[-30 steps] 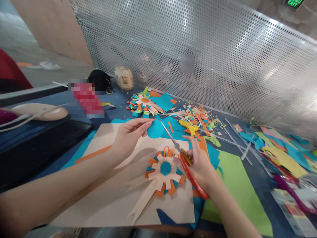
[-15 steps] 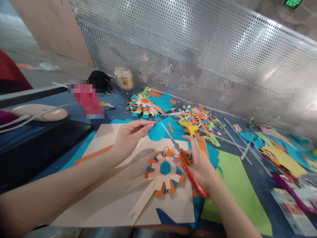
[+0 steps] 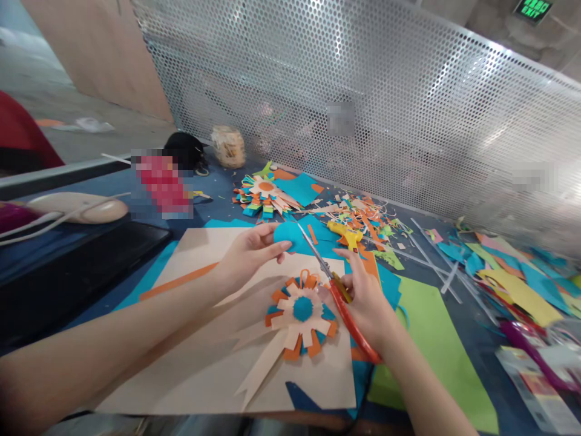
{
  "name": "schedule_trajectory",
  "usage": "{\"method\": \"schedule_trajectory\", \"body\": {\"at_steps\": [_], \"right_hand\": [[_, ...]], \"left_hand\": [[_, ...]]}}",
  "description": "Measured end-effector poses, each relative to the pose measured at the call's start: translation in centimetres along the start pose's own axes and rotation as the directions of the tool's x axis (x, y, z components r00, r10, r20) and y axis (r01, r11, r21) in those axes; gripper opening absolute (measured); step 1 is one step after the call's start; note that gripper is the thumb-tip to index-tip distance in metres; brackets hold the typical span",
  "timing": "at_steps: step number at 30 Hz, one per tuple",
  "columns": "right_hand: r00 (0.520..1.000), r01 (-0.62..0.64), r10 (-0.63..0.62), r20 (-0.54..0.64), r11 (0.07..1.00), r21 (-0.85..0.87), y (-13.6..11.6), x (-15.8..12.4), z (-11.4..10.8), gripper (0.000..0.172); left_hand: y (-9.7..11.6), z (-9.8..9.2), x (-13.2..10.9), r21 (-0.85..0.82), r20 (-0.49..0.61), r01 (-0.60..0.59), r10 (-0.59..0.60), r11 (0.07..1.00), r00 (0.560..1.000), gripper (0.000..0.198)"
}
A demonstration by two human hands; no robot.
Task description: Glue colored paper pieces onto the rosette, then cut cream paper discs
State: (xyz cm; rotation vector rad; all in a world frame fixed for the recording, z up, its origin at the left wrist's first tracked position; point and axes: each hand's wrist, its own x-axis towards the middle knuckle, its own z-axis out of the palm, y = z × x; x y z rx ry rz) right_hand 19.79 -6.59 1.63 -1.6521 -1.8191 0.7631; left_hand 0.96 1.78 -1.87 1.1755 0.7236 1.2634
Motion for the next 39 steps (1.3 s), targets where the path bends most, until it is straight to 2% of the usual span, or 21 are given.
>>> {"method": "schedule_trajectory", "body": {"at_steps": [5,13,24,35,39], "right_hand": [[1.000,-0.018,0.018,0.006,0.999,0.035,0.06,0.06,0.08,0.055],[0.998,-0.001,-0.002,0.067,0.999,0.051,0.17,0.13,-0.03,0.054],[0.998,-0.014,0.012,0.058,0.999,0.035,0.30,0.12,-0.15,0.057],[1.000,-0.029,0.029,0.008,0.999,0.030,0.01,0.05,-0.20,0.056],[0.999,-0.033,0.033,-0.002,0.999,0.037,-0.07,0.01,-0.10,0.055]], "left_hand": [[-0.37,0.07,-0.06,-0.051,-0.072,-0.026,0.022,0.998,0.997,0.031],[-0.59,0.14,-0.24,-0.048,-0.021,0.011,-0.012,0.999,1.000,0.030],[-0.64,0.20,-0.24,-0.052,-0.010,0.029,-0.029,0.998,1.000,0.031],[-0.77,-0.24,0.21,-0.105,-0.055,-0.024,0.018,0.994,0.998,0.028],[-0.63,-0.40,0.48,-0.125,-0.105,-0.052,0.039,0.991,0.994,0.026]]}}
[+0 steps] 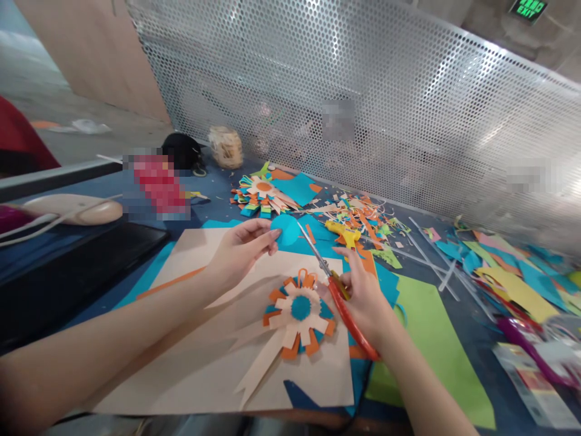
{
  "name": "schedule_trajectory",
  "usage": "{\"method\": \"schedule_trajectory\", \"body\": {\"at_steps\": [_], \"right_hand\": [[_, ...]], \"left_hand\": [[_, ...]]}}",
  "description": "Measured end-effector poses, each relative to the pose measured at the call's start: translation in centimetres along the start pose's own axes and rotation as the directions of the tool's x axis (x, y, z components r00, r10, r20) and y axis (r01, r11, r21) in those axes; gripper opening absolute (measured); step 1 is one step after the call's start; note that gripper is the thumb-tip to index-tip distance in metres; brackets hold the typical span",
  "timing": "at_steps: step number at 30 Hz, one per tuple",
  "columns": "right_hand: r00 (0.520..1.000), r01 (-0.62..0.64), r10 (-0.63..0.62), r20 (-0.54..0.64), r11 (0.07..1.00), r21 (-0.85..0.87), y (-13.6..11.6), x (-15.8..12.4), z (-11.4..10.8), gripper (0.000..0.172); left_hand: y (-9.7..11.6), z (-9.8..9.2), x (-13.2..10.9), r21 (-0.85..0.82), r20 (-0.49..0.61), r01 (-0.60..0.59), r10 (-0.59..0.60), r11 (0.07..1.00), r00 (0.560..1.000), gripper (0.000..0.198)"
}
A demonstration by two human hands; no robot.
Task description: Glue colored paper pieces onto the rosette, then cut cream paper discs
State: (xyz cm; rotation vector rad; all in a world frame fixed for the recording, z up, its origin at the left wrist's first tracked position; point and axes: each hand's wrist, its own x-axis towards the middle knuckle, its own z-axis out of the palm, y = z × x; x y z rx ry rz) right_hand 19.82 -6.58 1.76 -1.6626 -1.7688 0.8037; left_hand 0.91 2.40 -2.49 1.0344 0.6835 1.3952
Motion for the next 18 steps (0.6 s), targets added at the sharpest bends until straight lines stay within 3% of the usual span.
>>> {"method": "schedule_trajectory", "body": {"at_steps": [8,18], "right_hand": [[0.999,0.034,-0.034,0.018,0.999,-0.013,0.29,0.11,0.21,0.053],[0.999,0.035,-0.035,-0.004,0.999,-0.023,0.07,0.03,0.15,0.052]], "left_hand": [[0.69,0.28,-0.48,0.155,0.031,-0.060,0.056,0.986,0.998,0.024],[0.56,0.26,-0.44,0.159,0.015,-0.041,0.039,0.987,0.999,0.029]]}}
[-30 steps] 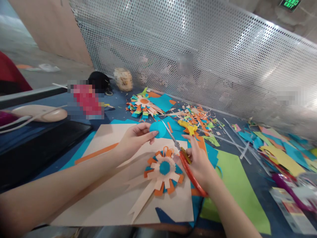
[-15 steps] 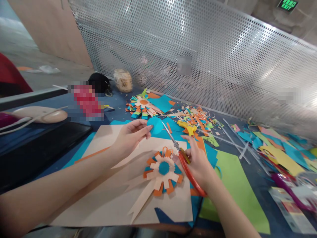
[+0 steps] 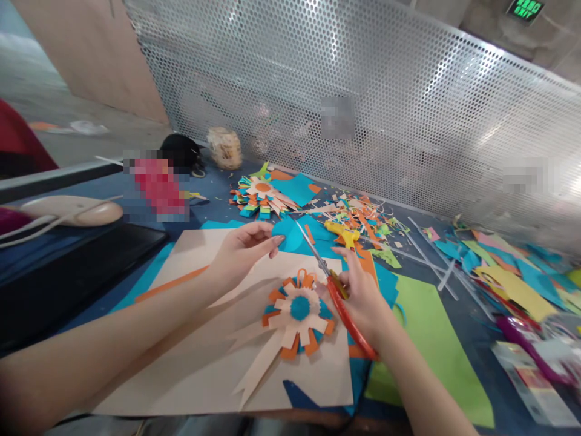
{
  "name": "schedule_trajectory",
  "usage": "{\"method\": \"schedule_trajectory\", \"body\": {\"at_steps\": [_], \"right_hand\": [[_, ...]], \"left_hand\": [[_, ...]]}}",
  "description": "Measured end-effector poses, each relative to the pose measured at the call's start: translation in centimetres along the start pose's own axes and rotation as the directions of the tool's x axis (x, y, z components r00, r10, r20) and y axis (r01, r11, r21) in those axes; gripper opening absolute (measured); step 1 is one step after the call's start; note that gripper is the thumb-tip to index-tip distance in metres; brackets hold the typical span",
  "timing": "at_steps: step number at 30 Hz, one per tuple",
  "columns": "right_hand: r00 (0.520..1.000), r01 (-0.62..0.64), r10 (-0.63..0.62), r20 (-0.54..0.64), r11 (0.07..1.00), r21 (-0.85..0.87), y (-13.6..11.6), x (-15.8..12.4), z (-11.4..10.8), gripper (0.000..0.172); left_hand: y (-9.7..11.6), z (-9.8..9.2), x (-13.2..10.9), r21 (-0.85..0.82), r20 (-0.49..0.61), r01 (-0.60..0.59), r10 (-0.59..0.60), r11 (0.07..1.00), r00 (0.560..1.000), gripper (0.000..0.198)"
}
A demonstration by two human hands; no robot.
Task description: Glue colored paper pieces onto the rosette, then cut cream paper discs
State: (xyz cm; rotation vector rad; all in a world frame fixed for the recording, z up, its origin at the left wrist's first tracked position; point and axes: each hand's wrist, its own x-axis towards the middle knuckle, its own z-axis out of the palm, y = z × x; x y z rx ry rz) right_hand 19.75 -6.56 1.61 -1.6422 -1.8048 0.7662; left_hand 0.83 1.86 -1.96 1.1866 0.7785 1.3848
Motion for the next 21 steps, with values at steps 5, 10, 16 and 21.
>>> {"method": "schedule_trajectory", "body": {"at_steps": [5,10,16,21], "right_hand": [[1.000,-0.012,0.012,0.008,1.000,0.020,-0.02,0.00,-0.12,0.054],[1.000,-0.020,0.020,0.006,1.000,0.019,-0.06,0.01,-0.13,0.055],[1.000,-0.012,0.012,0.014,1.000,-0.012,-0.01,0.09,-0.04,0.054],[1.000,-0.019,0.019,0.019,1.000,0.006,-0.11,0.11,0.02,0.054]], "left_hand": [[-0.46,-0.19,0.35,-0.031,-0.028,-0.008,0.007,0.999,1.000,0.028],[-0.27,-0.32,0.63,-0.050,-0.074,-0.021,0.017,0.999,0.997,0.028],[0.17,-0.28,0.36,-0.006,-0.087,-0.058,0.057,0.998,0.995,0.025],[0.26,-0.18,-0.04,0.053,-0.027,-0.045,0.047,0.998,0.999,0.023]]}}
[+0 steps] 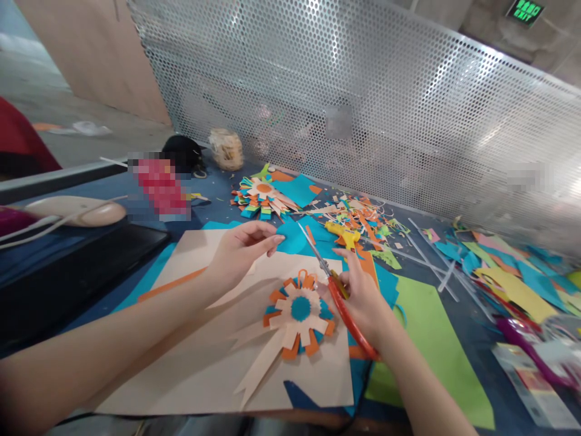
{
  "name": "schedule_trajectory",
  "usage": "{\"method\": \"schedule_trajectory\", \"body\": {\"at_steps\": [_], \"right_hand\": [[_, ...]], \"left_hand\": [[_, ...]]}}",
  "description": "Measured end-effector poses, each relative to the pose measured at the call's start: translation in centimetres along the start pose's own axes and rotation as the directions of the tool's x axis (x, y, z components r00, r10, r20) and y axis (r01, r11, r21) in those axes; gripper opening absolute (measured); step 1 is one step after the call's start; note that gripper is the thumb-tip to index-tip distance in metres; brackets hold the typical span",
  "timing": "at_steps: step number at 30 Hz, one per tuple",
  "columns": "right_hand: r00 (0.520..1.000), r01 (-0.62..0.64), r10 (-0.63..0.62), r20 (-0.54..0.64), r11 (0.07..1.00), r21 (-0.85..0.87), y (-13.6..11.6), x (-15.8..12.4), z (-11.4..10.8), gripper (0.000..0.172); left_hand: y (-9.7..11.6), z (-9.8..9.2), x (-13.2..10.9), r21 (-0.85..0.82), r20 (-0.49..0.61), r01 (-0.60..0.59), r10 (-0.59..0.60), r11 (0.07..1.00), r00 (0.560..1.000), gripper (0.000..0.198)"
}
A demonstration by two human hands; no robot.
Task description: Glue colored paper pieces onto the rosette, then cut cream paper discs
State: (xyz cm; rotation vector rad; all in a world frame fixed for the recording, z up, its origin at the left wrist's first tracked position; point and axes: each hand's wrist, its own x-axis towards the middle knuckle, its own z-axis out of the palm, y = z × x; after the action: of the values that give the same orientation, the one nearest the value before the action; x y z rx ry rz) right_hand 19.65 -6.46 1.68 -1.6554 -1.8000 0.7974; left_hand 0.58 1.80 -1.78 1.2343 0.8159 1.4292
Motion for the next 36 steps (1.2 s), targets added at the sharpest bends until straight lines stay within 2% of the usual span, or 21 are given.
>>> {"method": "schedule_trajectory", "body": {"at_steps": [8,18,24,28,36], "right_hand": [[1.000,-0.015,0.015,-0.002,1.000,0.009,0.12,0.05,-0.19,0.057],[1.000,0.010,-0.010,0.008,1.000,-0.019,0.34,0.06,-0.13,0.056],[0.999,0.036,-0.036,0.007,0.999,-0.022,0.60,0.13,-0.07,0.056],[1.000,0.019,-0.019,0.019,1.000,-0.014,0.50,0.08,-0.23,0.056],[1.000,0.012,-0.012,0.013,0.999,-0.042,0.24,-0.07,-0.48,0.055]], "left_hand": [[-0.28,-0.02,0.32,-0.052,-0.011,0.028,-0.029,0.998,1.000,0.026],[-0.66,-0.24,0.60,-0.058,-0.037,-0.001,-0.001,0.998,0.999,0.022],[-0.03,0.00,0.27,-0.017,0.015,0.019,-0.019,1.000,1.000,0.023],[0.11,-0.02,0.31,-0.025,0.012,0.035,-0.035,0.999,0.999,0.025],[-0.82,-0.66,0.89,-0.032,0.015,0.049,-0.048,0.998,0.999,0.024]]}}
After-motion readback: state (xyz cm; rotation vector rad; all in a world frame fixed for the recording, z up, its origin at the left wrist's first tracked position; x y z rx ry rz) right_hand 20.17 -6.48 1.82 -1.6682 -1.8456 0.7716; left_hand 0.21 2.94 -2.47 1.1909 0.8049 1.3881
